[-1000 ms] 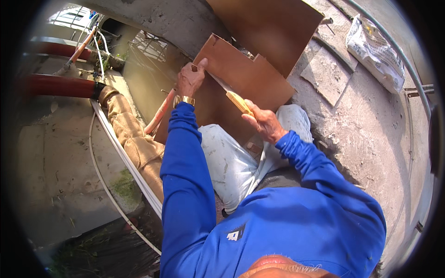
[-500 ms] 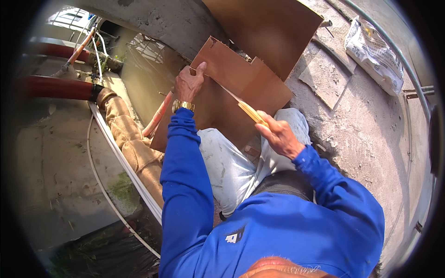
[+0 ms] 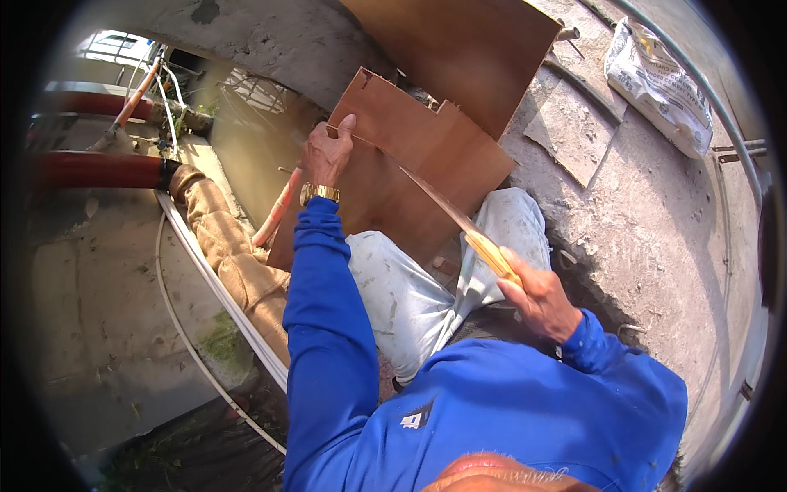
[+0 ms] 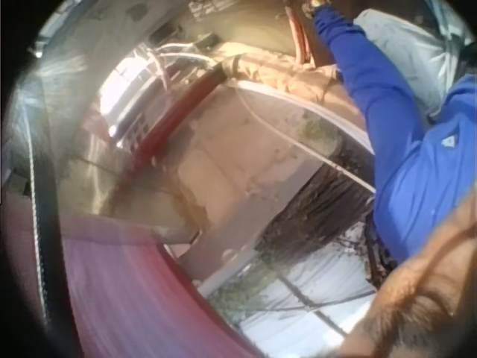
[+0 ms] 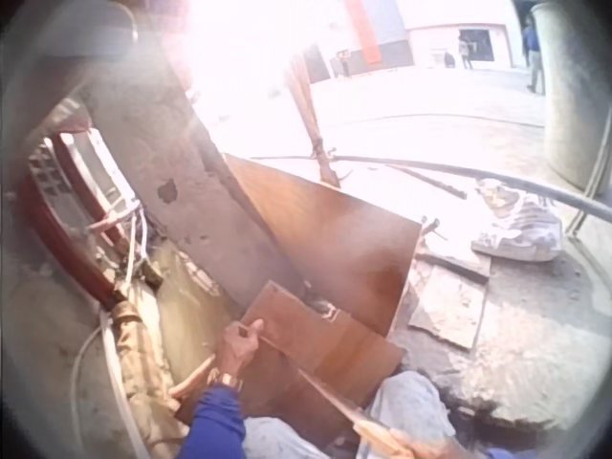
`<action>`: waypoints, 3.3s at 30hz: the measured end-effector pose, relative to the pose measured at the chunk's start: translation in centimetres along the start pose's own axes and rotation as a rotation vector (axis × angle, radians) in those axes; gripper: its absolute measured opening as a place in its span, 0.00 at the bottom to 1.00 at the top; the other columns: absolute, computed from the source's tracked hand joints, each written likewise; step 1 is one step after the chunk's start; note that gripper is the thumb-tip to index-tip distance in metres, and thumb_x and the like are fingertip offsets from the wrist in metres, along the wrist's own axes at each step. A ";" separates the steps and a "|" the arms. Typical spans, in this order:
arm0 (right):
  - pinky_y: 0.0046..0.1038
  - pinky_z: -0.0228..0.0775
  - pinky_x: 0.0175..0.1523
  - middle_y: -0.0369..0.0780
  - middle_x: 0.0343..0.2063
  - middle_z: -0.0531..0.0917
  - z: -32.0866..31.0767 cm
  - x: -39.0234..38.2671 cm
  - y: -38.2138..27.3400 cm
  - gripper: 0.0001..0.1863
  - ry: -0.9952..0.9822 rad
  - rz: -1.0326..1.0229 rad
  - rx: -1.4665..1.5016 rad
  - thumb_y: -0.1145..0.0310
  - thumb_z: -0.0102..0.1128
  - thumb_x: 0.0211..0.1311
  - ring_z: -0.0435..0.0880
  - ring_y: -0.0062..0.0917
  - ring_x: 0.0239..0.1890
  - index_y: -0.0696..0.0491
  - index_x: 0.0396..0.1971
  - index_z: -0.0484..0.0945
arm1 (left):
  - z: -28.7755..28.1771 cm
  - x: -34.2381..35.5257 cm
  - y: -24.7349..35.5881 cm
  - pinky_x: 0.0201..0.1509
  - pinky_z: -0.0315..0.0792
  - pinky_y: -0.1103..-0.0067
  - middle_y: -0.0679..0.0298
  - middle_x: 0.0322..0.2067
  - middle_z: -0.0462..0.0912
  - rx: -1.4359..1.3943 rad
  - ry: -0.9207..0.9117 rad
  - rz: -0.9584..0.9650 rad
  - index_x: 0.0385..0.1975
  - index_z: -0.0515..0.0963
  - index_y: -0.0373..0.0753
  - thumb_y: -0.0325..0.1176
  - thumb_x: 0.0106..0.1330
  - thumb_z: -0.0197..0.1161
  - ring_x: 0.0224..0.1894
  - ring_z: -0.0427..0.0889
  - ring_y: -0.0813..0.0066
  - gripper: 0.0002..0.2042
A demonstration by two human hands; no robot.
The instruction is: The person sits on the ground and uses a hand saw to cut a rectangular piece of plywood. They saw along a marked line, separate the cut piece, and then fit the piece into a gap between pipes and a concrete wall.
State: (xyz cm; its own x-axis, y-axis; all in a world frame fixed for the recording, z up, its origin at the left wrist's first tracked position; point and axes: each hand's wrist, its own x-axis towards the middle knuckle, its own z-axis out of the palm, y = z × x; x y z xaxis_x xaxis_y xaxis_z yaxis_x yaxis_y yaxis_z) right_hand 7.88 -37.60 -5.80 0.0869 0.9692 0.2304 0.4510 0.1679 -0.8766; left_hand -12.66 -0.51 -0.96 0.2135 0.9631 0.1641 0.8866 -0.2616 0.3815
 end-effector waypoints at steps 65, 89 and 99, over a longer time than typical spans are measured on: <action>0.43 0.78 0.38 0.54 0.30 0.85 0.3 -0.3 -1.8 0.30 -0.042 0.187 0.031 0.56 0.57 0.73 0.86 0.51 0.33 0.59 0.66 0.66 | 0.4 2.5 0.4 0.53 0.75 0.53 0.44 0.42 0.86 0.124 0.003 -0.062 0.40 0.84 0.37 0.68 0.62 0.60 0.48 0.83 0.39 0.33; 0.26 0.70 0.32 0.37 0.24 0.80 -6.3 -11.5 -5.1 0.32 0.070 0.500 0.267 0.50 0.61 0.71 0.76 0.17 0.26 0.64 0.59 0.76 | 1.7 4.2 -1.7 0.57 0.74 0.56 0.43 0.47 0.85 0.064 -0.095 0.011 0.46 0.82 0.35 0.67 0.63 0.58 0.53 0.82 0.40 0.35; 0.27 0.72 0.35 0.43 0.26 0.81 -6.4 -4.1 -1.0 0.38 0.171 0.063 0.150 0.46 0.61 0.71 0.78 0.22 0.27 0.66 0.64 0.70 | 0.7 2.8 -5.6 0.45 0.76 0.62 0.51 0.33 0.85 -0.216 0.036 0.236 0.41 0.81 0.37 0.48 0.74 0.57 0.39 0.85 0.50 0.18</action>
State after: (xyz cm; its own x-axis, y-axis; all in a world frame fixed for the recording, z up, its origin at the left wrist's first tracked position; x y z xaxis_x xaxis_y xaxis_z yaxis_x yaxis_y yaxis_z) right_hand 12.79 -42.89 -3.18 0.2655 0.9362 0.2302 0.3037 0.1454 -0.9416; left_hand -16.72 3.72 -3.31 0.3845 0.8724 0.3017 0.7060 -0.4885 0.5127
